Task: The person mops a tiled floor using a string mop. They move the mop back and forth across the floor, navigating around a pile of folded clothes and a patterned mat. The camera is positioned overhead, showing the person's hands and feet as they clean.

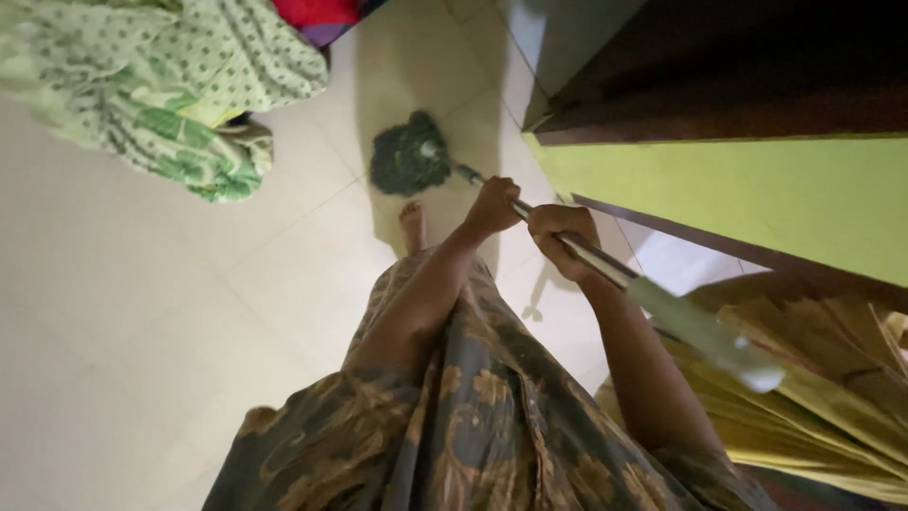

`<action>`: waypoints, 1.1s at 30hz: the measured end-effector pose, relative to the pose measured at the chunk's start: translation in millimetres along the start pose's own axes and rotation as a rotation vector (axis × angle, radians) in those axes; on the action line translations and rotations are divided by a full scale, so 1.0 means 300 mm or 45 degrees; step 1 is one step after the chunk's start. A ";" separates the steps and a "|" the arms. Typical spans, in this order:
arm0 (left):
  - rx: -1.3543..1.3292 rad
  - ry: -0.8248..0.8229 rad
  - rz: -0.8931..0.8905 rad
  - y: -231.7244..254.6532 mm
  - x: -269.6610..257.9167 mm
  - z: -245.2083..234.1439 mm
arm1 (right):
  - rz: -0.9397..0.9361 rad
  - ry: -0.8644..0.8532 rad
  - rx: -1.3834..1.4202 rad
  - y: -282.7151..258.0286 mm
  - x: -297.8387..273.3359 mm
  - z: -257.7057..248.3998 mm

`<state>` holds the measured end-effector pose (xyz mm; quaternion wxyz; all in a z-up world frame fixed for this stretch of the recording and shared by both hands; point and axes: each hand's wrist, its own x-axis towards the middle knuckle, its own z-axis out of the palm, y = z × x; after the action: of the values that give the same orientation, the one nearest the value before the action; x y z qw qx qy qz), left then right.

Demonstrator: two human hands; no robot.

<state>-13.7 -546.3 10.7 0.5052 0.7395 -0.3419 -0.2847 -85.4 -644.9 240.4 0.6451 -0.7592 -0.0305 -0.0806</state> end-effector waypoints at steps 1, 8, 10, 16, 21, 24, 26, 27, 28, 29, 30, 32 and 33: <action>-0.007 -0.020 0.010 0.037 0.029 -0.014 | 0.008 0.019 -0.011 0.047 -0.023 -0.006; 0.202 -0.373 0.138 0.072 0.146 -0.101 | -0.065 0.106 -0.082 0.092 0.027 0.038; 0.261 -0.408 0.124 0.080 0.145 -0.136 | -0.111 0.117 -0.067 0.108 0.050 0.044; 0.380 -0.434 -0.125 0.083 0.081 -0.272 | -0.235 0.100 0.148 0.169 0.134 0.094; 0.187 -0.335 -0.183 -0.148 -0.050 -0.311 | -0.195 0.043 0.220 0.266 0.148 0.209; 0.068 -0.195 -0.290 -0.108 -0.079 -0.397 | -0.145 -0.163 0.343 0.075 0.306 0.235; -0.090 -0.116 -0.398 -0.159 -0.070 -0.361 | -0.129 -0.224 0.290 0.097 0.325 0.211; -0.253 -0.054 -0.501 -0.184 -0.063 -0.338 | -0.104 -0.270 0.232 0.108 0.332 0.194; -0.259 -0.035 -0.499 -0.121 -0.035 -0.352 | -0.108 -0.289 0.230 0.204 0.304 0.171; -0.182 0.025 -0.440 -0.058 -0.006 -0.365 | -0.137 -0.276 0.213 0.301 0.277 0.143; -0.107 0.087 -0.382 0.002 0.030 -0.372 | -0.166 -0.266 0.196 0.403 0.252 0.106; -0.160 0.118 -0.388 -0.009 0.090 -0.277 | -0.077 -0.331 0.145 0.869 -0.147 -0.139; -0.206 0.127 -0.394 -0.014 0.125 -0.236 | 0.015 -0.374 0.095 1.209 -0.107 -0.159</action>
<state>64.2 -535.7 27.1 0.5295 0.7535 -0.1745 -0.3484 -66.5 -750.3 -110.8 0.6620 -0.7384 -0.1234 0.0363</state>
